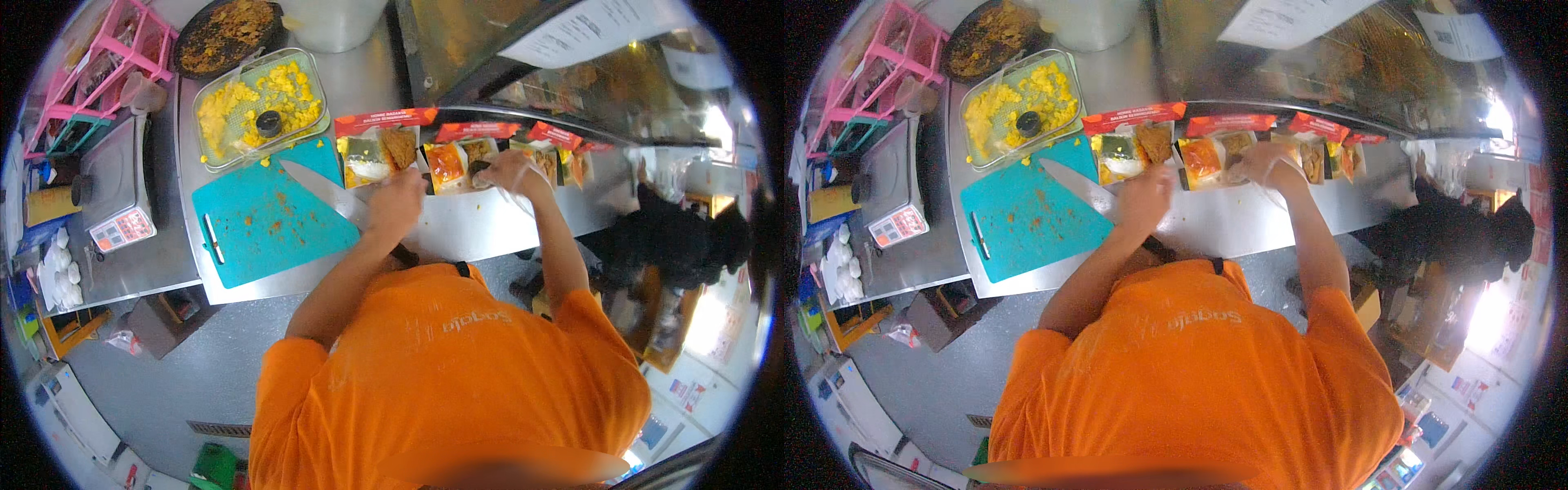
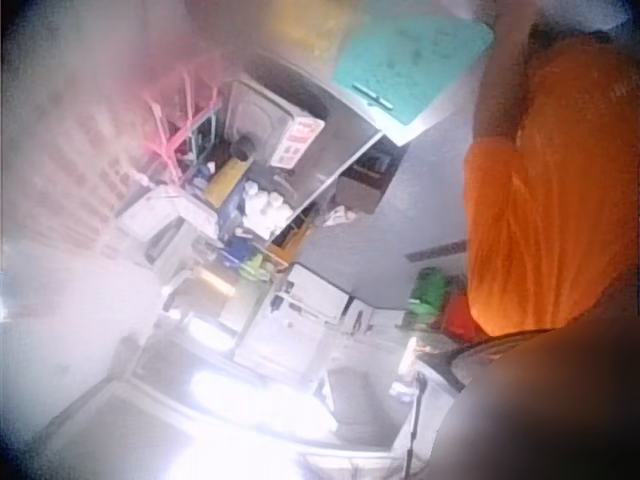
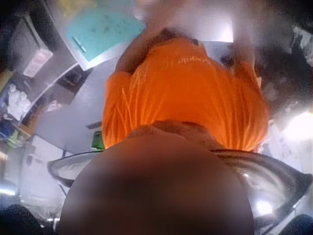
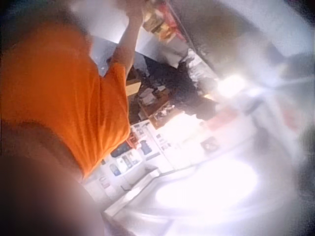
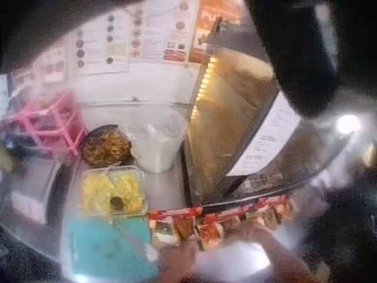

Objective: The person assembles multiple onigiri (rice balls) by placing rice, pickled vegetables, scrambled eggs, and fried chicken into red cardboard trays. They handle each component by hand and arrange the finished units in a row on the counter.

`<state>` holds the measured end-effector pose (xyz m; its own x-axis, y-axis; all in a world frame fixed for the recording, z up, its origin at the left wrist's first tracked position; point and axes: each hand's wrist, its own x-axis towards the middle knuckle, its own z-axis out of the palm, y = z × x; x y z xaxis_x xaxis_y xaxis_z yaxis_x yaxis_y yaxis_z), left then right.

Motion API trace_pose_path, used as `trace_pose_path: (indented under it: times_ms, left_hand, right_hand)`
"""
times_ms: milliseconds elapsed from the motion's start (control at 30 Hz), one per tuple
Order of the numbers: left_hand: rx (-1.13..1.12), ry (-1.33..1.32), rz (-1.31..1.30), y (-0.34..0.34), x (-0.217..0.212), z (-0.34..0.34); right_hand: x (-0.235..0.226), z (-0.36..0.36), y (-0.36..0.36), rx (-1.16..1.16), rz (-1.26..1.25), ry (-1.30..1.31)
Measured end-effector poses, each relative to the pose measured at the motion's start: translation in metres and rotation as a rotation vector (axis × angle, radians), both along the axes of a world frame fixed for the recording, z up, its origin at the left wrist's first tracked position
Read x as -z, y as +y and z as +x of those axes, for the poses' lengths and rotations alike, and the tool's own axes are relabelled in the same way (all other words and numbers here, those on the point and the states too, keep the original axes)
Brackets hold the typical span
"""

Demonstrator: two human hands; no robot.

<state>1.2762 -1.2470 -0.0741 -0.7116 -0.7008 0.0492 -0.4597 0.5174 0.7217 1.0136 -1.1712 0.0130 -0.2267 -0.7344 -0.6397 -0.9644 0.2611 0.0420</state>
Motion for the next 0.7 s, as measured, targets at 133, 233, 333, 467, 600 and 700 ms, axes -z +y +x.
trace_pose_path:
  times_ms: [133, 233, 333, 467, 600, 700]
  left_hand:
    - [-0.649, -0.034, -0.088, -0.042, -0.003, 0.056]
    - [-0.516, -0.379, 0.060, -0.056, -0.005, 0.069]
    - [-0.289, -0.472, 0.035, -0.060, -0.004, 0.065]
    - [-0.285, -0.366, -0.005, -0.061, 0.004, 0.061]
    - [-0.245, -0.444, 0.031, -0.063, 0.010, 0.067]
    - [-0.217, -0.415, 0.015, -0.065, 0.013, 0.069]
  right_hand:
    - [-0.072, 0.070, -0.023, 0.051, -0.571, -0.206]
    - [-0.070, 0.117, -0.075, 0.123, -0.447, -0.094]
    - [-0.046, 0.136, -0.107, 0.259, -0.009, -0.044]
    - [-0.025, 0.132, -0.110, 0.240, -0.144, -0.054]
    - [-0.031, 0.134, -0.107, 0.197, -0.165, -0.038]
    - [-0.034, 0.140, -0.118, 0.201, 0.034, 0.024]
